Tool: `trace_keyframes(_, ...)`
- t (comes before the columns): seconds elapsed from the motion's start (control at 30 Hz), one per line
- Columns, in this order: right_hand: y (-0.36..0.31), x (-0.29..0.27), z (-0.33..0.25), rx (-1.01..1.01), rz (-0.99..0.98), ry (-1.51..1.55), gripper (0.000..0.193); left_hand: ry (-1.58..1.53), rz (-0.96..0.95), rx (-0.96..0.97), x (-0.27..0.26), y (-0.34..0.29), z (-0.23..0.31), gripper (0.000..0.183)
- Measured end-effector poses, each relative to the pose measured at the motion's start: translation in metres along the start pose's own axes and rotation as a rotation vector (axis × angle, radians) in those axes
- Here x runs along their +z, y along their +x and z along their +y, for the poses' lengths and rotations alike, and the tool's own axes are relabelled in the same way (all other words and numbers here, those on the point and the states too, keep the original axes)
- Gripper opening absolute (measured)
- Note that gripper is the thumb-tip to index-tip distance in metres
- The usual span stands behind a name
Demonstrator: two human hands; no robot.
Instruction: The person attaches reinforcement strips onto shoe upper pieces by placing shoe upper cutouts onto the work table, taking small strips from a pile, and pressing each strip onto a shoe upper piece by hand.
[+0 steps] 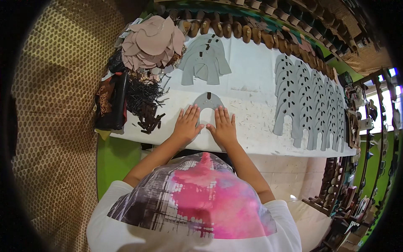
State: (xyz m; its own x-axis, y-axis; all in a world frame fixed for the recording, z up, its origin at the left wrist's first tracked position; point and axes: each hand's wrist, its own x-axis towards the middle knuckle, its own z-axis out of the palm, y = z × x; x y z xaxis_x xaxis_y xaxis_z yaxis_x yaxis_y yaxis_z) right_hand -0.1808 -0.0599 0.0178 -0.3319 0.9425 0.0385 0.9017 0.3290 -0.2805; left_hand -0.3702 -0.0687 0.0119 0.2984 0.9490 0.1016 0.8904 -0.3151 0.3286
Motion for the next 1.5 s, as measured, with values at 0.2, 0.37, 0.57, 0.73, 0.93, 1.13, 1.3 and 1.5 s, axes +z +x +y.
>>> trace_keyframes(0.2,0.032,-0.024,-0.015,0.065,-0.019,-0.010,0.062,0.009,-0.040,-0.031,-0.004,0.000,0.004,0.070)
trace_keyframes(0.37,0.061,-0.008,-0.017,0.020,0.158,-0.164,0.057,0.013,0.008,-0.009,0.001,-0.001,0.004,0.069)
trace_keyframes(0.57,0.072,0.004,-0.024,0.103,0.105,-0.213,0.063,-0.017,0.051,-0.004,0.003,-0.003,0.002,0.068)
trace_keyframes(0.73,0.080,0.003,-0.021,0.098,0.117,-0.218,0.063,-0.012,0.070,0.005,0.003,-0.003,0.003,0.068)
trace_keyframes(0.93,0.069,-0.001,-0.021,0.112,0.089,-0.192,0.061,-0.027,0.094,0.007,0.002,-0.003,0.001,0.066)
trace_keyframes(1.13,0.071,-0.007,-0.011,0.119,0.105,-0.072,0.055,-0.025,0.119,0.019,0.001,-0.003,0.002,0.065)
trace_keyframes(1.3,0.046,-0.013,-0.009,0.069,0.099,-0.090,0.048,-0.020,0.101,-0.005,-0.008,0.005,0.005,0.064)
trace_keyframes(1.5,0.040,-0.003,-0.010,0.065,0.126,-0.174,0.046,0.127,0.101,-0.009,-0.015,0.036,0.014,0.052)
